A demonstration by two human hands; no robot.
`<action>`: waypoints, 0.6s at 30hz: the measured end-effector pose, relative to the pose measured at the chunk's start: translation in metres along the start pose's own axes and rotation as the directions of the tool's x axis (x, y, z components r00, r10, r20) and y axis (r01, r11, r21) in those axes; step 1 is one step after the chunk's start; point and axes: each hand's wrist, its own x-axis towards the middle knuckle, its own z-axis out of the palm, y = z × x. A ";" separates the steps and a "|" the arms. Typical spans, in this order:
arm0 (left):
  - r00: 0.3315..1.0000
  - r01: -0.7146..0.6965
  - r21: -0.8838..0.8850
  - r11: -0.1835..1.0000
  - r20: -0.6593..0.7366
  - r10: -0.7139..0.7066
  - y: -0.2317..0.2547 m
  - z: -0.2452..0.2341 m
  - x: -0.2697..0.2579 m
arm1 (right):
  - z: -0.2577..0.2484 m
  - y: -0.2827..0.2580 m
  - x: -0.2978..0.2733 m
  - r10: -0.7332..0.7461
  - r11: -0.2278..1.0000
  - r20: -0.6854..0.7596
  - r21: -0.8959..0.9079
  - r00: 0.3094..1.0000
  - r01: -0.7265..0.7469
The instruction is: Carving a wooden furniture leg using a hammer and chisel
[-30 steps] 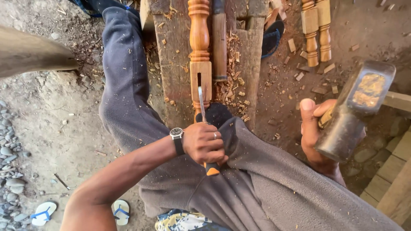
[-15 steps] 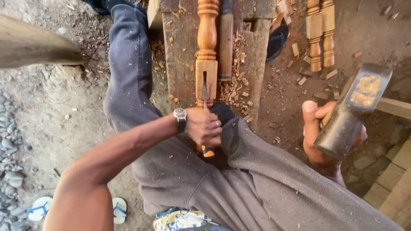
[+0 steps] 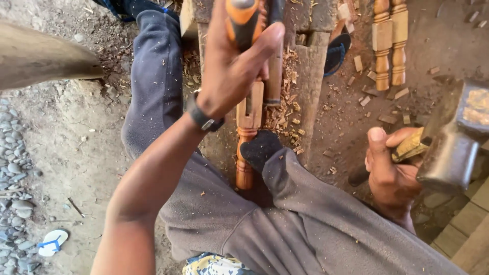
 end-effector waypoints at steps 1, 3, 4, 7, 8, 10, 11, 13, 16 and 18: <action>1.000 0.003 -0.020 1.000 -0.016 -0.003 -0.013 0.007 0.007 | -0.001 0.005 0.001 -0.032 0.999 0.002 -0.017 0.999 0.032; 0.999 0.009 -0.037 0.999 -0.035 -0.010 -0.036 0.015 0.013 | -0.001 0.009 0.002 -0.061 0.998 0.009 -0.031 0.998 0.061; 0.998 0.024 0.018 1.000 -0.063 -0.023 -0.046 0.017 0.010 | -0.002 0.008 0.001 -0.031 0.998 -0.001 -0.052 1.000 0.030; 0.989 0.038 0.209 0.977 -0.145 -0.007 -0.062 0.025 0.004 | -0.006 -0.001 0.000 -0.072 0.953 -0.001 -0.295 0.997 0.068; 0.982 0.033 0.340 0.940 -0.186 0.033 -0.064 0.028 0.003 | -0.009 -0.006 -0.002 -0.144 0.854 0.022 -0.502 0.989 0.135; 0.982 -0.009 0.339 0.941 -0.172 0.072 -0.056 0.039 -0.002 | -0.009 0.012 0.002 -0.168 0.921 0.022 -0.354 0.986 0.164; 0.980 -0.055 0.338 0.940 -0.161 0.116 -0.050 0.045 -0.005 | -0.010 0.020 0.002 -0.198 0.961 0.016 -0.194 0.980 0.197; 0.989 -0.048 0.307 0.951 -0.122 0.089 -0.066 0.044 -0.007 | -0.010 0.024 0.005 -0.182 0.939 0.053 -0.286 0.982 0.189; 0.993 -0.038 0.133 0.990 -0.109 0.053 -0.068 0.033 -0.003 | 0.006 -0.012 0.022 -0.058 0.948 0.129 -0.303 0.990 0.095; 0.992 -0.039 -0.012 0.999 -0.124 0.037 -0.073 0.032 -0.001 | 0.014 -0.021 0.043 0.049 0.971 0.178 -0.237 0.983 -0.006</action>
